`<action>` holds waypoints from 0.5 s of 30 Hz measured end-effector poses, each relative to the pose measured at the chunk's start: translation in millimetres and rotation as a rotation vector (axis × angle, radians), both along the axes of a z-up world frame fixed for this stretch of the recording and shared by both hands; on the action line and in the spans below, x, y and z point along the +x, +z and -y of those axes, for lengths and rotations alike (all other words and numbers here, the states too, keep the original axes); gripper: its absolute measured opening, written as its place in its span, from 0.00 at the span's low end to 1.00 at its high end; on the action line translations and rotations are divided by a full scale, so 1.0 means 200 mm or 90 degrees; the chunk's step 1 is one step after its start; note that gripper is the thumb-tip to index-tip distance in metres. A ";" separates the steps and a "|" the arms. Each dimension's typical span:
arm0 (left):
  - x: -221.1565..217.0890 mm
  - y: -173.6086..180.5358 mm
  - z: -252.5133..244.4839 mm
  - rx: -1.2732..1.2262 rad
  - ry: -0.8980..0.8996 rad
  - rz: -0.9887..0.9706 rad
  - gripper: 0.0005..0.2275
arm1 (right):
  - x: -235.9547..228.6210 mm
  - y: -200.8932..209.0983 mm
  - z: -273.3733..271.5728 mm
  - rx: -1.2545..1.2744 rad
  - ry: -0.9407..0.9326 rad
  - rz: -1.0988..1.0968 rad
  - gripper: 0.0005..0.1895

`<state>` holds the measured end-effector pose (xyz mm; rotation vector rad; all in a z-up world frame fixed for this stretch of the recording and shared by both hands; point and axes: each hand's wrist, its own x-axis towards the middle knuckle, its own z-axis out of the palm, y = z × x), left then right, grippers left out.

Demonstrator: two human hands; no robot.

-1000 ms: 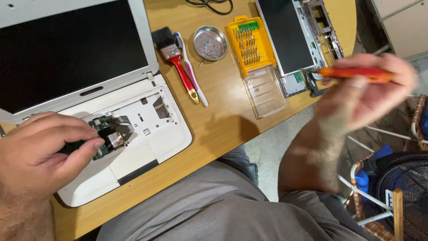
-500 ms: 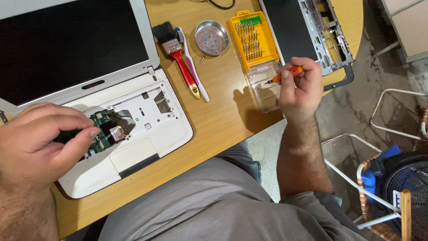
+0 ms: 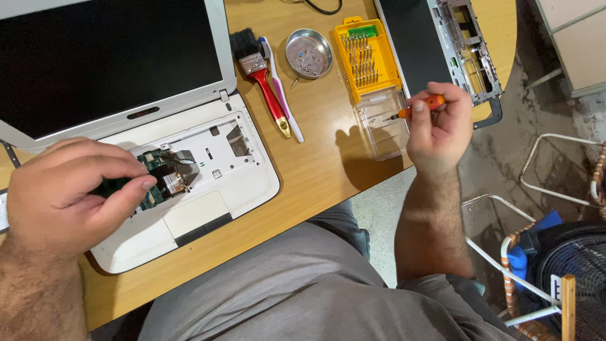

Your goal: The person aligns and secures the white laptop palm rest cover over the internal components. They use a screwdriver to fasten multiple screws into the cover, ensuring it is firmly attached to the laptop chassis.

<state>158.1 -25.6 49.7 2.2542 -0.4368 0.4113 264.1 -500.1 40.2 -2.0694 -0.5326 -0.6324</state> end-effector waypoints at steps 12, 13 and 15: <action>0.00 0.00 0.03 0.017 -0.076 0.014 0.13 | 0.00 0.26 -0.67 0.300 0.292 0.048 0.11; 0.00 0.01 0.03 0.024 -0.061 0.013 0.13 | 0.01 0.25 -0.76 0.308 0.306 0.046 0.11; -0.01 0.04 0.02 0.004 -0.081 0.002 0.17 | 0.01 0.24 -0.95 0.395 0.407 -0.035 0.18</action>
